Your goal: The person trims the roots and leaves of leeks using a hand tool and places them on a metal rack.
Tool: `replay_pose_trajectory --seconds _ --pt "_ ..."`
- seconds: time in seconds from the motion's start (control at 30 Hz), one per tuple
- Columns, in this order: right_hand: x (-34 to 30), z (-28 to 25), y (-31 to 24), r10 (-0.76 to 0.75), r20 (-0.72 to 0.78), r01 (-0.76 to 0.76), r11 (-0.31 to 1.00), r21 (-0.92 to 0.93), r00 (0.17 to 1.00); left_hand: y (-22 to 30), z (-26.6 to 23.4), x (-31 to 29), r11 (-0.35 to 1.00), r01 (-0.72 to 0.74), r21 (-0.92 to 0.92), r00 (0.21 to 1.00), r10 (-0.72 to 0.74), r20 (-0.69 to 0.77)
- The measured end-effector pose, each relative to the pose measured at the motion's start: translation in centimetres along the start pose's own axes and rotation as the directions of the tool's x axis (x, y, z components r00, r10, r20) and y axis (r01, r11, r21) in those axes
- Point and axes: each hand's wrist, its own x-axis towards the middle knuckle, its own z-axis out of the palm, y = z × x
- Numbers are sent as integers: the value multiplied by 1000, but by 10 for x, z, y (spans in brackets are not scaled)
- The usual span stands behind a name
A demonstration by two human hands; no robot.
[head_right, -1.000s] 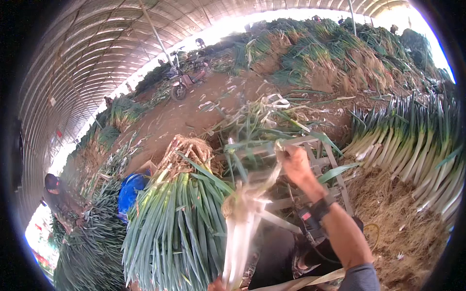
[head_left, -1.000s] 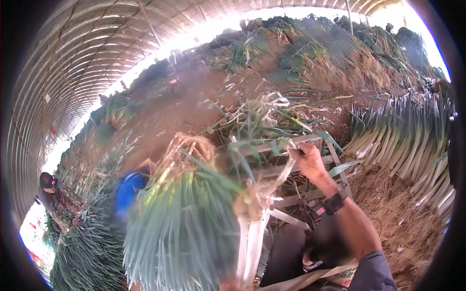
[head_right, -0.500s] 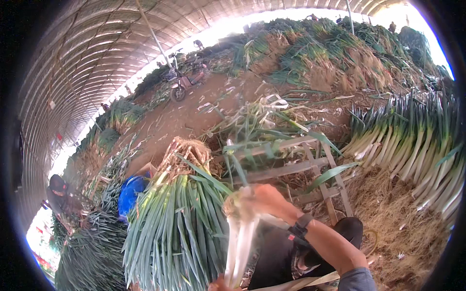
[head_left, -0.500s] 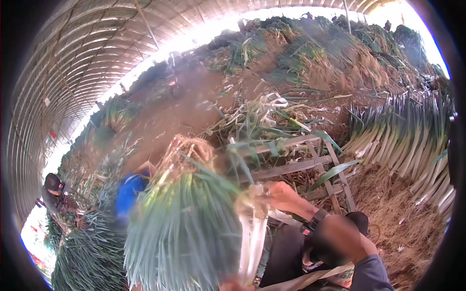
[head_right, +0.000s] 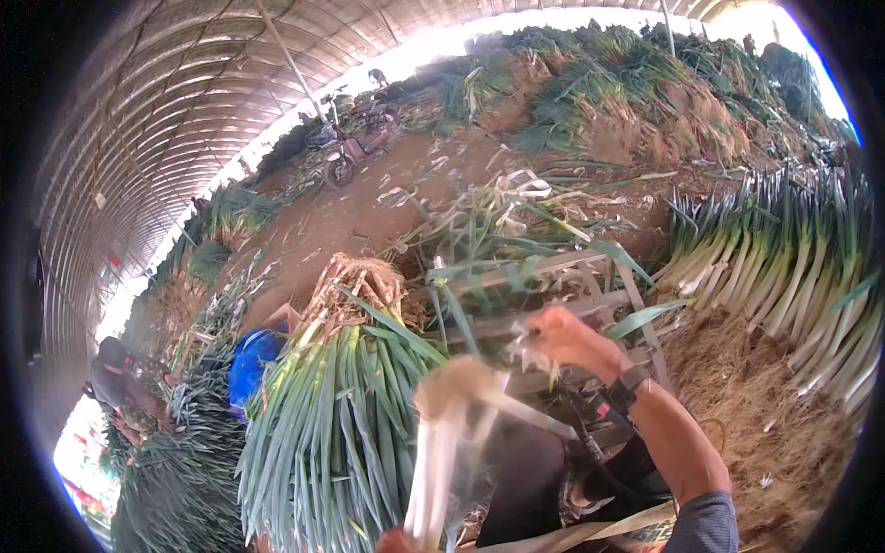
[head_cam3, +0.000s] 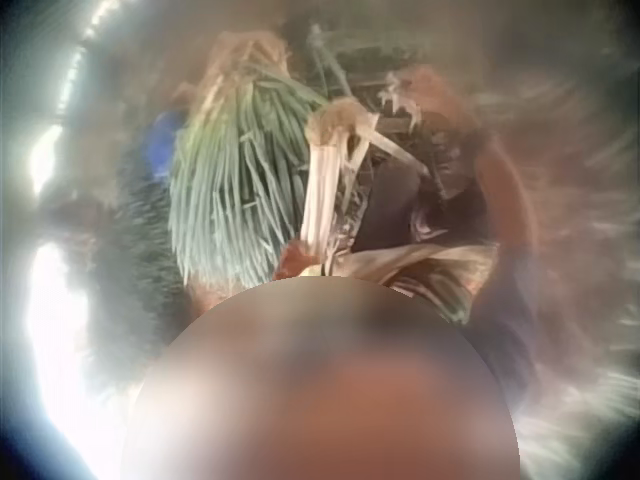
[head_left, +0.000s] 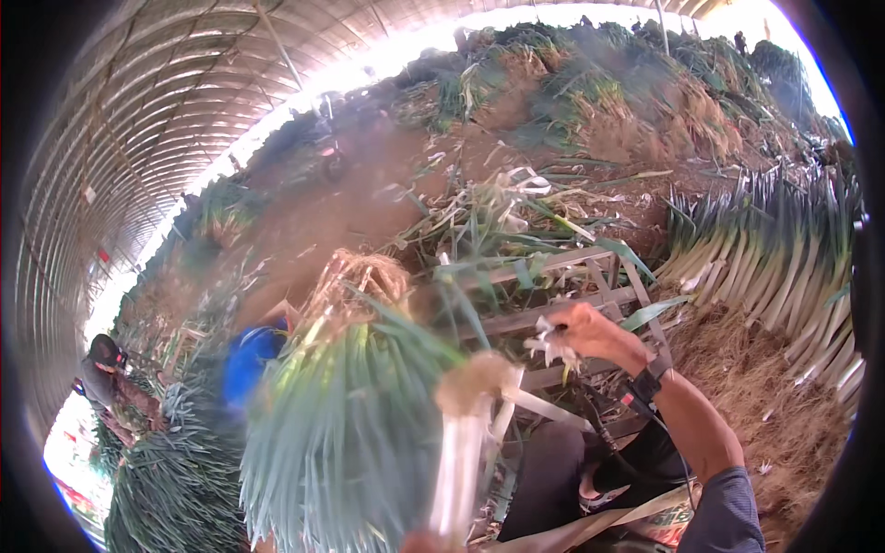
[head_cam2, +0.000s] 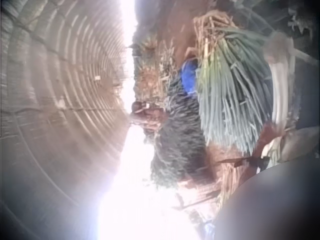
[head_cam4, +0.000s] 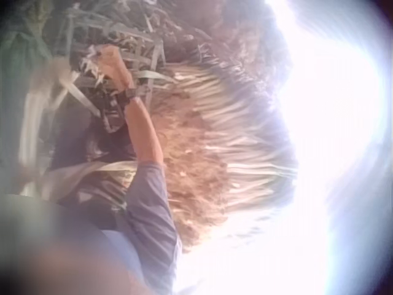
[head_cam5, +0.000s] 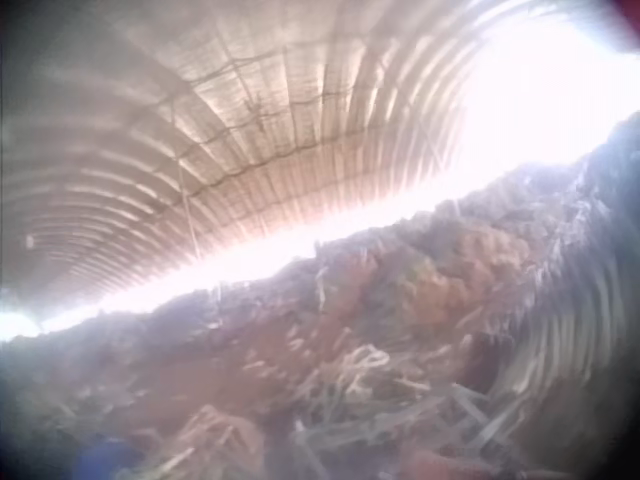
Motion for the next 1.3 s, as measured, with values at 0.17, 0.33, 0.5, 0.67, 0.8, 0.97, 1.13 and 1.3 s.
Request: replay_pose_trajectory --seconds 0.17,0.33,0.5,0.67,0.8,0.97,1.13,1.3 --pt "-5 33 -61 250 286 -329 903 276 925 42 -51 1 728 453 -515 892 -374 255" --pt "8 30 -132 185 561 -486 747 454 807 42 -66 -18 932 -81 -354 992 108 59" --pt "5 73 -137 110 337 -301 746 594 935 24 -53 7 913 20 -408 991 34 126" --pt "23 87 -101 51 -119 -13 953 303 992 112 -65 -24 940 219 -261 964 -167 206" --pt "60 39 -51 566 -277 -374 767 521 776 65 -57 -5 915 54 -400 980 28 196" --pt "45 7 -43 373 -104 -216 719 660 922 22 -63 -7 673 -278 -686 921 390 8" --pt "30 56 -41 -36 -164 120 832 542 986 -10 -57 -5 377 -465 -801 761 632 -144" --pt "50 53 -104 232 315 -386 410 826 920 -2 -55 -11 408 -446 -796 830 520 -199"
